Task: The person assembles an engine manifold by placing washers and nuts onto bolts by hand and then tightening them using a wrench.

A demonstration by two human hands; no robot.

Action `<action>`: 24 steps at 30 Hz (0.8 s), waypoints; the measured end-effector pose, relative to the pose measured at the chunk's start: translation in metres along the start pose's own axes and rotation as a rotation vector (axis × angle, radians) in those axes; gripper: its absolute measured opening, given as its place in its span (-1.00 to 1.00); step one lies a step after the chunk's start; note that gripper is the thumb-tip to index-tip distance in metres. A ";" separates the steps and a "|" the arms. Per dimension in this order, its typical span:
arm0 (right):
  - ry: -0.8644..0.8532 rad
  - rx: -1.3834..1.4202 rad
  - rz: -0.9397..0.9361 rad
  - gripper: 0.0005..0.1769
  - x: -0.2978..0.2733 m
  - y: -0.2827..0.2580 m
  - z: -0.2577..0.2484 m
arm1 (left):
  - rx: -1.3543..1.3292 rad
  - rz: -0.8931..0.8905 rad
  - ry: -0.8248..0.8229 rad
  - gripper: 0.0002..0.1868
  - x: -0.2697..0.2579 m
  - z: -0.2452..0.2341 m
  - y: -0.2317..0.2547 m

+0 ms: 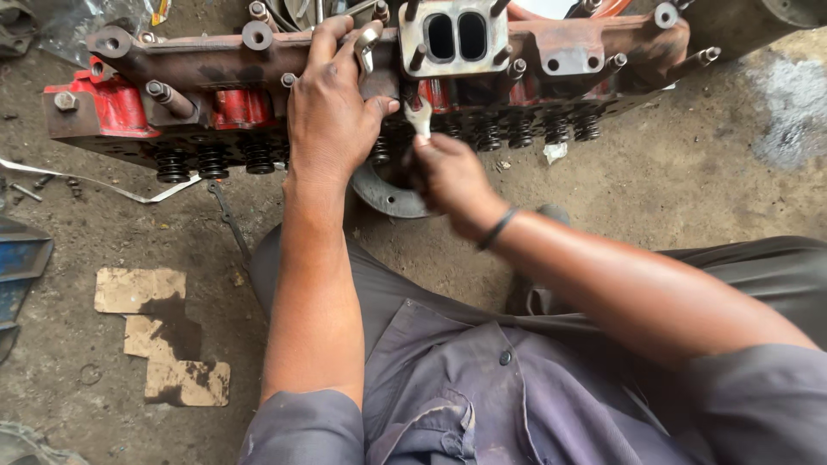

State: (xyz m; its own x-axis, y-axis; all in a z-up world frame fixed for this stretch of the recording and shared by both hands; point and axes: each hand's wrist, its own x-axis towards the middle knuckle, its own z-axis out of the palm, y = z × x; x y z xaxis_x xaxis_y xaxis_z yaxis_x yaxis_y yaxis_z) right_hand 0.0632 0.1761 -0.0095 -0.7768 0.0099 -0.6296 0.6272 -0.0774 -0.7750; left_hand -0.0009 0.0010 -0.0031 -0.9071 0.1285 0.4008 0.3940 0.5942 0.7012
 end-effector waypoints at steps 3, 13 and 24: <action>-0.142 -0.295 0.045 -0.70 0.009 -0.027 -0.037 | -0.028 -0.022 -0.026 -0.16 -0.001 0.001 0.002; -0.224 -0.806 0.098 -0.62 0.031 -0.072 -0.049 | -0.004 -0.013 0.009 -0.08 -0.001 0.006 0.002; 0.262 0.368 0.060 -0.68 0.023 0.016 0.069 | 0.038 -0.010 0.074 -0.16 -0.003 0.012 -0.002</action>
State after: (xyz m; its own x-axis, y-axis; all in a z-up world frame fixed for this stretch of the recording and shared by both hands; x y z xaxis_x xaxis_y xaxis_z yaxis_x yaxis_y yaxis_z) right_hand 0.0515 0.1066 -0.0332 -0.6696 0.2434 -0.7017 0.5715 -0.4345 -0.6961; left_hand -0.0011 0.0091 -0.0131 -0.8970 0.0639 0.4375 0.3778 0.6248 0.6833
